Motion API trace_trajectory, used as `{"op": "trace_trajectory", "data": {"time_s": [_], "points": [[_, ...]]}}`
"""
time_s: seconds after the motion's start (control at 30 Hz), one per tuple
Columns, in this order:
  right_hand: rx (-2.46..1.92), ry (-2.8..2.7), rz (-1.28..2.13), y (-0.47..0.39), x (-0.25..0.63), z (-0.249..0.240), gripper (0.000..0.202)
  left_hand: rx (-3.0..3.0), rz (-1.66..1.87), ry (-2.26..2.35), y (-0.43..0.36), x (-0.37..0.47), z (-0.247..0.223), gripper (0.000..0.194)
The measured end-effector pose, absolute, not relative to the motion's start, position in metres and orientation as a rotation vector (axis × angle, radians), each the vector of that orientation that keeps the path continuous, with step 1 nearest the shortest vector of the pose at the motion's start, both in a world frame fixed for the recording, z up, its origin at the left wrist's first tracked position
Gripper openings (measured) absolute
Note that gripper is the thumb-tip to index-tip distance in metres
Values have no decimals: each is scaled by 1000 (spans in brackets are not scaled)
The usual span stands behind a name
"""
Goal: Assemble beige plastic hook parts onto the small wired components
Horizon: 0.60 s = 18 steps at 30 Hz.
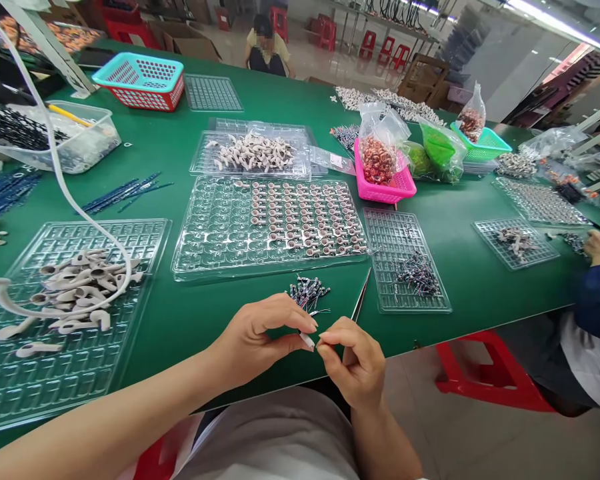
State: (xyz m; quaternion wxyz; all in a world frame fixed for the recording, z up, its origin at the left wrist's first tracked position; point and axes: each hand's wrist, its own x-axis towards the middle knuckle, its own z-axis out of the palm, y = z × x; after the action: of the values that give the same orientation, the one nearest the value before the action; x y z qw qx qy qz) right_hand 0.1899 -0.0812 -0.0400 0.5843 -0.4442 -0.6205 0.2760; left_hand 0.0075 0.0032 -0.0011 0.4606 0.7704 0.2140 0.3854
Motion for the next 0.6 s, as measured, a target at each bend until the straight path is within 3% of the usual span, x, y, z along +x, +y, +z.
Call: {"op": "trace_trajectory", "data": {"time_s": [0.6], "points": [[-1025,-1457,663,-82,190,-41,33,1952,970,490,2,8,-9,21]]}}
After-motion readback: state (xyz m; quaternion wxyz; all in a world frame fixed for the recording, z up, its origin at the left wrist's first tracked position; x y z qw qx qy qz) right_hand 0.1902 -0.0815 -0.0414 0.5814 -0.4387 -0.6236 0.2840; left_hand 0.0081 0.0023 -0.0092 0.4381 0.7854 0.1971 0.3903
